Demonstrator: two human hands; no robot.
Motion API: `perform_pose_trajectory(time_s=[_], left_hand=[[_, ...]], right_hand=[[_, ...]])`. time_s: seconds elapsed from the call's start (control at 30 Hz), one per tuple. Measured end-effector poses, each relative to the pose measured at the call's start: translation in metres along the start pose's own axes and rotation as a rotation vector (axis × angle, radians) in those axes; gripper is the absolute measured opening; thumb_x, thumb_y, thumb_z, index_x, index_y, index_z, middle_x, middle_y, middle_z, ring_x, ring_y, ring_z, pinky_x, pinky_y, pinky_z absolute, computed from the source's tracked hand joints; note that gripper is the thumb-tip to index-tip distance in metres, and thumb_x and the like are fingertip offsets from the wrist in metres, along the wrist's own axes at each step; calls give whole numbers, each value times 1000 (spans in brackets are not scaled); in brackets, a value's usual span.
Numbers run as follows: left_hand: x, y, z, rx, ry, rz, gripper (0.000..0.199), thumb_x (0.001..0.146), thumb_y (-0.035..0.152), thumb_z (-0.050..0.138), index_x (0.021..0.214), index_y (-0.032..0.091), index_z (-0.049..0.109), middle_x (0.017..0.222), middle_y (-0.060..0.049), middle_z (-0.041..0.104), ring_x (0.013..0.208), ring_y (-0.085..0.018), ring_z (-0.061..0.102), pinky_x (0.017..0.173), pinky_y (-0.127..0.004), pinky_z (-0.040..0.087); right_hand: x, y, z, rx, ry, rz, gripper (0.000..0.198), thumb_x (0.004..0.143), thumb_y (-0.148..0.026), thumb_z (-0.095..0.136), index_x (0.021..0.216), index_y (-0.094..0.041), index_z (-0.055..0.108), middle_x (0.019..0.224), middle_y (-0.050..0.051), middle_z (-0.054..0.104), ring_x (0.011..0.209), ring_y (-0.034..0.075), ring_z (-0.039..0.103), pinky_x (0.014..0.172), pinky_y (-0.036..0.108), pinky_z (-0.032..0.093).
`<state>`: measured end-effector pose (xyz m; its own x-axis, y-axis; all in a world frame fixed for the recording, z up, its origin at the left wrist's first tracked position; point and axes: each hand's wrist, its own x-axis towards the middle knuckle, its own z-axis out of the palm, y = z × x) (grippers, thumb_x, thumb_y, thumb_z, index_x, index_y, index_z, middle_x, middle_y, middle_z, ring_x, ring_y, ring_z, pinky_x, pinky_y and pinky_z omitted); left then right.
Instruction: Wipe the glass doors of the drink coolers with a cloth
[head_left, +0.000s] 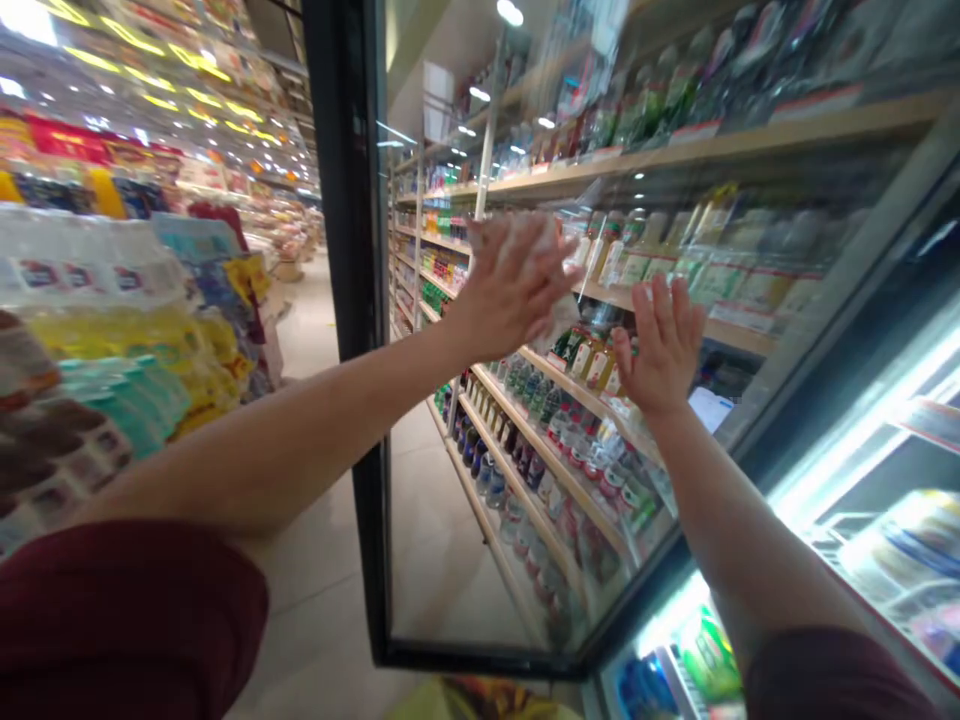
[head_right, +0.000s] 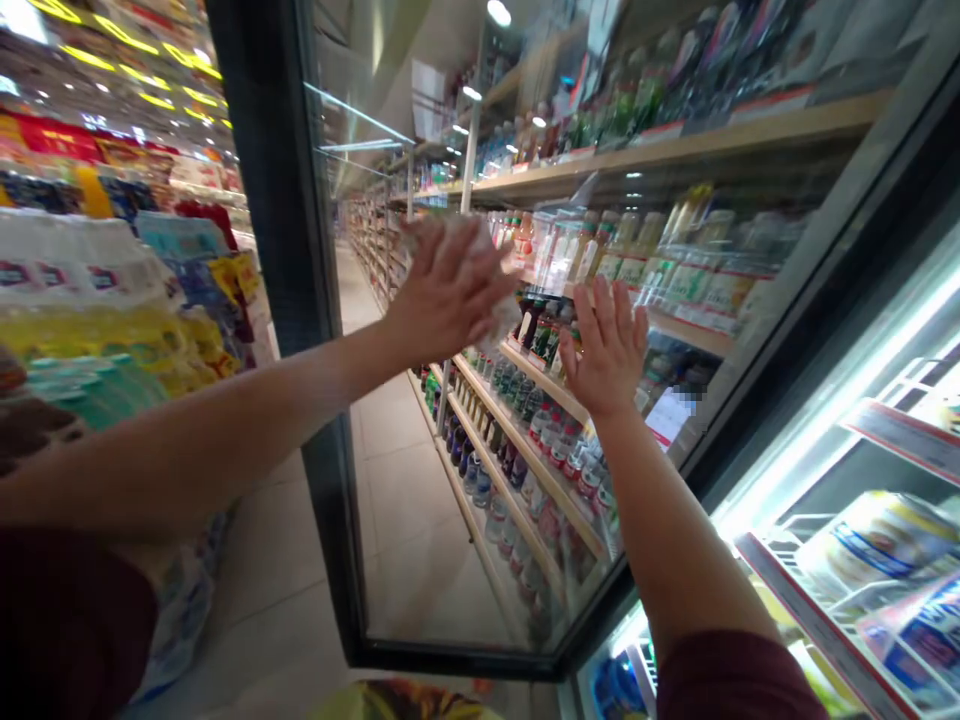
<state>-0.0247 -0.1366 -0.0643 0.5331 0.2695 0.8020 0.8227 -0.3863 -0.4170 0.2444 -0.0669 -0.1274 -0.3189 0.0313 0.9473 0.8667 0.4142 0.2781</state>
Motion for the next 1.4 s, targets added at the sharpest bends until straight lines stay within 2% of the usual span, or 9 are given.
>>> perform_pose_trajectory(time_s=[0.1,0.27,0.37,0.5,0.6,0.83,1.07,1.27,1.4], left_hand=[[-5,-6,-5,-35,-141,147,54,98,48,45,144,19,47,157,-5,42,153,-21,21,124,-54,16],[36,-56,-47,186,115,-200,65,100,49,44,157,26,28,167,-3,19,155,-30,5,126,-59,3],[28,-42,-32,196,156,-268,67,99,47,45,159,25,24,167,-5,16,155,-35,1,125,-62,3],[-24,7,15,92,-44,66,59,102,42,40,158,30,25,166,1,21,155,-29,1,124,-64,1],[-40,6,16,49,-154,201,54,104,42,37,156,35,27,165,4,25,155,-21,8,127,-54,5],[-27,-26,-16,194,129,-337,66,102,45,45,160,23,20,168,-9,14,154,-34,-4,123,-63,2],[-121,58,57,245,21,140,54,102,39,43,154,32,35,162,3,33,156,-20,3,128,-48,-1],[-61,0,-3,189,108,-293,66,100,45,45,159,27,23,167,-3,18,155,-30,3,126,-59,7],[-76,21,4,230,129,-403,67,100,44,46,159,21,25,167,-8,16,155,-34,-4,125,-62,7]], right_hand=[[0,-1,1,-1,8,-5,61,102,-43,42,158,-25,29,162,9,36,154,28,24,123,54,22],[0,-3,1,1,-19,25,61,101,-44,41,158,-26,29,162,9,36,154,28,24,124,53,21],[0,-2,1,8,-25,27,61,101,-44,40,158,-26,29,162,8,36,154,28,23,124,55,20],[0,-2,0,8,-34,21,61,101,-43,40,159,-25,28,163,9,33,154,28,22,124,55,20],[-1,-2,0,-2,-23,8,61,101,-42,40,159,-24,28,163,9,33,154,28,21,124,54,20],[-1,-3,-1,-24,-21,23,60,102,-43,37,158,-24,29,163,9,33,154,29,22,124,55,20],[-2,-5,-3,-16,-31,37,61,101,-42,37,159,-25,28,163,8,33,154,28,23,124,54,21],[-1,-7,-4,-25,-21,44,61,101,-42,39,158,-25,29,163,9,34,154,28,24,124,54,22],[-1,-8,-6,-33,-15,41,60,101,-42,39,157,-24,32,162,9,36,153,28,25,123,52,24]])
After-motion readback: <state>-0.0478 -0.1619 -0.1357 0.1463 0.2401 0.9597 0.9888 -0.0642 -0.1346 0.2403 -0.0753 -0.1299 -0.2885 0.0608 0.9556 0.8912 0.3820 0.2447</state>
